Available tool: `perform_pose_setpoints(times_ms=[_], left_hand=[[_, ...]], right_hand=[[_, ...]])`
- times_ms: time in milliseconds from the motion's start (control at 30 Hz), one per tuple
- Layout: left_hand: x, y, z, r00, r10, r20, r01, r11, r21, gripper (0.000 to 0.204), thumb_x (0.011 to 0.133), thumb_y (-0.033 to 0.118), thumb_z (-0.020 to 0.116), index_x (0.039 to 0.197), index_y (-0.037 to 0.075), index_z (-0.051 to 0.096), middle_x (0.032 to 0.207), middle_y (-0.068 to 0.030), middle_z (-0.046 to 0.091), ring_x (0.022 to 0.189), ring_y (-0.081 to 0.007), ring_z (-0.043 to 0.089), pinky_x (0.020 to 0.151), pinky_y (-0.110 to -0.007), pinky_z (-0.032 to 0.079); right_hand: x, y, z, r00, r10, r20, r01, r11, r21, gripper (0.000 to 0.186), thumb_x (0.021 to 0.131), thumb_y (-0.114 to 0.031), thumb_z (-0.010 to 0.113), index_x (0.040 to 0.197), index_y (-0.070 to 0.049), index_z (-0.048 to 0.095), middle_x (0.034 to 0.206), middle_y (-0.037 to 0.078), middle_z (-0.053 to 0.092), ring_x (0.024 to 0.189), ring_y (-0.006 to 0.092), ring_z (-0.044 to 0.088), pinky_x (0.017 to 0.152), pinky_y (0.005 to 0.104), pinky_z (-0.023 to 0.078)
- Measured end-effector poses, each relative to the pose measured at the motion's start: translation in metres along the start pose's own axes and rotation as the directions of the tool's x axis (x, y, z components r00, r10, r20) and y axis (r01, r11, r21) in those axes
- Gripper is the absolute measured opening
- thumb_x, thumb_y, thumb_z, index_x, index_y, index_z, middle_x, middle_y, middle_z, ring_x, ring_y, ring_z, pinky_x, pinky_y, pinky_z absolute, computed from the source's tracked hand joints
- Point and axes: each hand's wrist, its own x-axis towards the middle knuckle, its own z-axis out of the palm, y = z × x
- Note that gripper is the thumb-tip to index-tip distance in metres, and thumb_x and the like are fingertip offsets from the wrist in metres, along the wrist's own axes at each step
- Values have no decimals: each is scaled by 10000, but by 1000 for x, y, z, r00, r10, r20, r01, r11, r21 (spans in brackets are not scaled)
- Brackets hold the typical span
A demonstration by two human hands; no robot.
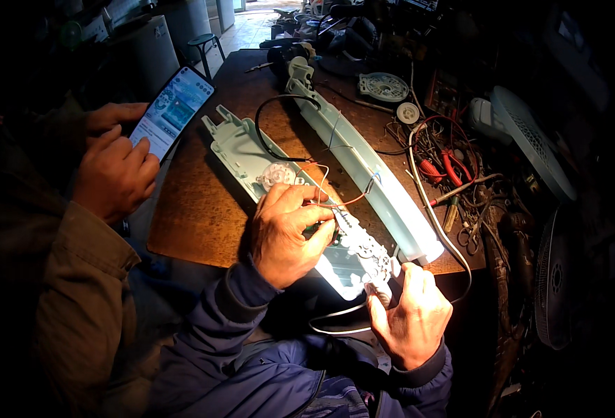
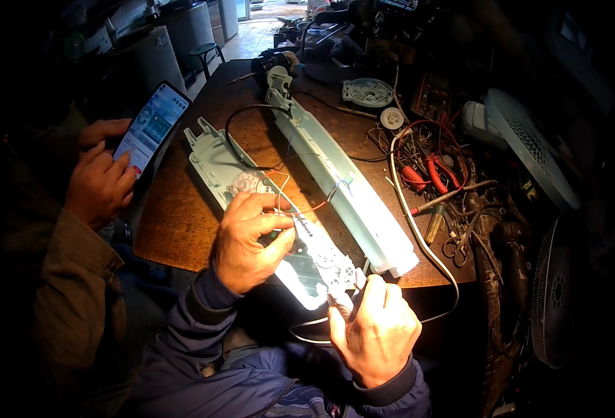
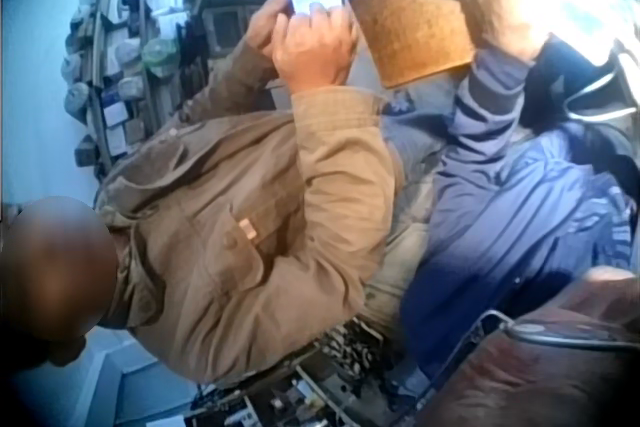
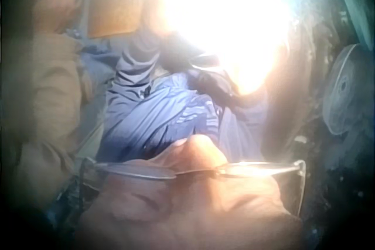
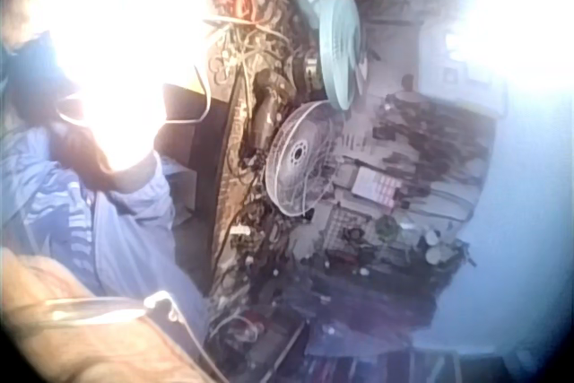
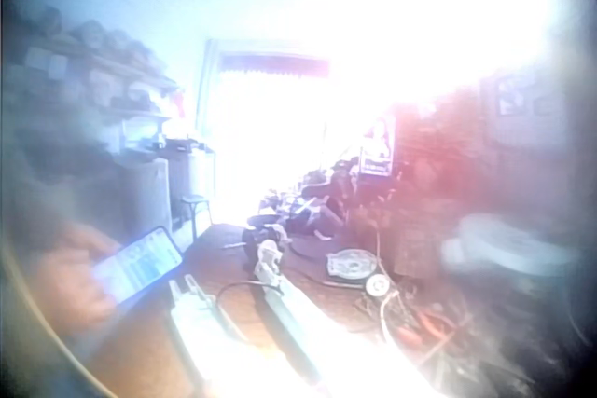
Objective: The person repairs an electronic device by stripping wires and connecting them to a circuit board inside a white plastic housing. They use pliers to cut and strip the wire insulation, then twist the exposed ends to make connections. The task involves handling small components and wires within a cluttered workshop environment.
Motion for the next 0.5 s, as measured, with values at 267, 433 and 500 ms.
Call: perform_pose_setpoints(times_ms=[267,433,500], left_hand=[[1,1,0,1000,-4,-4,4,1000,20,123,766,1,795,879,46,775,1049,-92,734,1000,-284,659,871,-388,533],[1,0,3,1000,-5,-5,5,1000,28,117,765,-1,791,871,46,774,1040,-91,733,996,-280,658,875,-387,529],[0,-1,2,1000,-6,-11,6,1000,24,116,764,-1,791,868,46,774,1038,-90,733,995,-280,657,875,-387,528]], right_hand=[[0,0,3,1000,0,-1,0,1000,5,503,770,-268,883,1124,5,653,916,180,684,769,357,712,685,411,568],[0,2,6,1000,-6,-1,6,1000,21,503,772,-265,880,1128,6,650,916,176,682,762,355,710,683,411,568],[-1,2,7,1000,-12,3,12,1000,21,501,775,-267,877,1127,6,647,905,174,678,752,354,705,675,410,566]])
